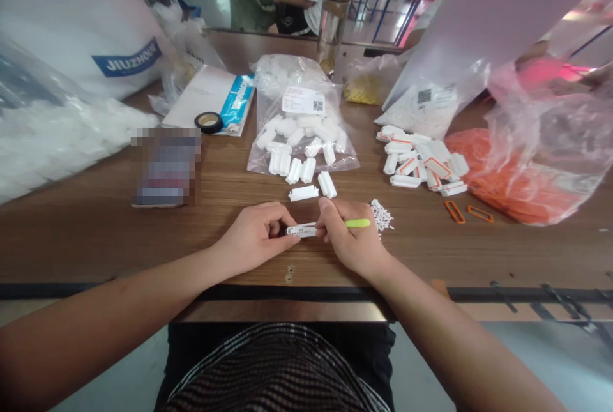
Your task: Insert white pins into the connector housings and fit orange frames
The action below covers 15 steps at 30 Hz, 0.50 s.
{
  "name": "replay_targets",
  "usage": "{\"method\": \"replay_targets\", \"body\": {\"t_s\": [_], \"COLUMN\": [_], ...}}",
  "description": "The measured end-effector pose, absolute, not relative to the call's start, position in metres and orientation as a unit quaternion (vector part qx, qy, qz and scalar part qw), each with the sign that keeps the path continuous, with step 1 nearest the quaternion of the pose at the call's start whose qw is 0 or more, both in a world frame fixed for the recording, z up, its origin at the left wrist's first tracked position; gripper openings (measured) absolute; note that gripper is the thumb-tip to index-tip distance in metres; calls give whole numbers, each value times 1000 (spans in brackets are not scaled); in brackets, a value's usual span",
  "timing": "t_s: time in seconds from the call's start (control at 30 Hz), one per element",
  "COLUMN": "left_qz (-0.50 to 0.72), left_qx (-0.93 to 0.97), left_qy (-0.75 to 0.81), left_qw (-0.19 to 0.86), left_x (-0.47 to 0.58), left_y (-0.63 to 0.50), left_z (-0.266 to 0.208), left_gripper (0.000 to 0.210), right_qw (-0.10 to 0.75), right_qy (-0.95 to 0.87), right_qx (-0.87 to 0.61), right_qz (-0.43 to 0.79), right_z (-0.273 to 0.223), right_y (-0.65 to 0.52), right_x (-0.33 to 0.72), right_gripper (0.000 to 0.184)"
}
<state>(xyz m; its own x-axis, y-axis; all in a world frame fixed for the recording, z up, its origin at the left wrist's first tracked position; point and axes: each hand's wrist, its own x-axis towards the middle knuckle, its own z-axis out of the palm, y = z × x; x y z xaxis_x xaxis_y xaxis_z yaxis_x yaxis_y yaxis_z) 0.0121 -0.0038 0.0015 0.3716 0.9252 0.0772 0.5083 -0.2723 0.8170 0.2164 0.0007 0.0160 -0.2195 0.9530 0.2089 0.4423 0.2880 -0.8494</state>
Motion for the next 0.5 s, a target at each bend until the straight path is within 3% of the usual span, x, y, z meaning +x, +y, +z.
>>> {"method": "replay_targets", "body": {"t_s": [0.27,0.5], "left_qz": [296,286], "left_qx": [742,742], "left_qy": [483,484], "left_qw": [359,366], "left_x": [13,12], "left_y": [-4,-4], "left_z": [-2,0], "left_gripper": [11,7], "right_qw": [320,403], "right_qy": [-826,-708], "right_qx": [-415,-489], "right_qz": [209,313], "right_z": [27,16], "right_y": [-3,-3], "right_x": [212,219], "right_gripper": [43,48]}}
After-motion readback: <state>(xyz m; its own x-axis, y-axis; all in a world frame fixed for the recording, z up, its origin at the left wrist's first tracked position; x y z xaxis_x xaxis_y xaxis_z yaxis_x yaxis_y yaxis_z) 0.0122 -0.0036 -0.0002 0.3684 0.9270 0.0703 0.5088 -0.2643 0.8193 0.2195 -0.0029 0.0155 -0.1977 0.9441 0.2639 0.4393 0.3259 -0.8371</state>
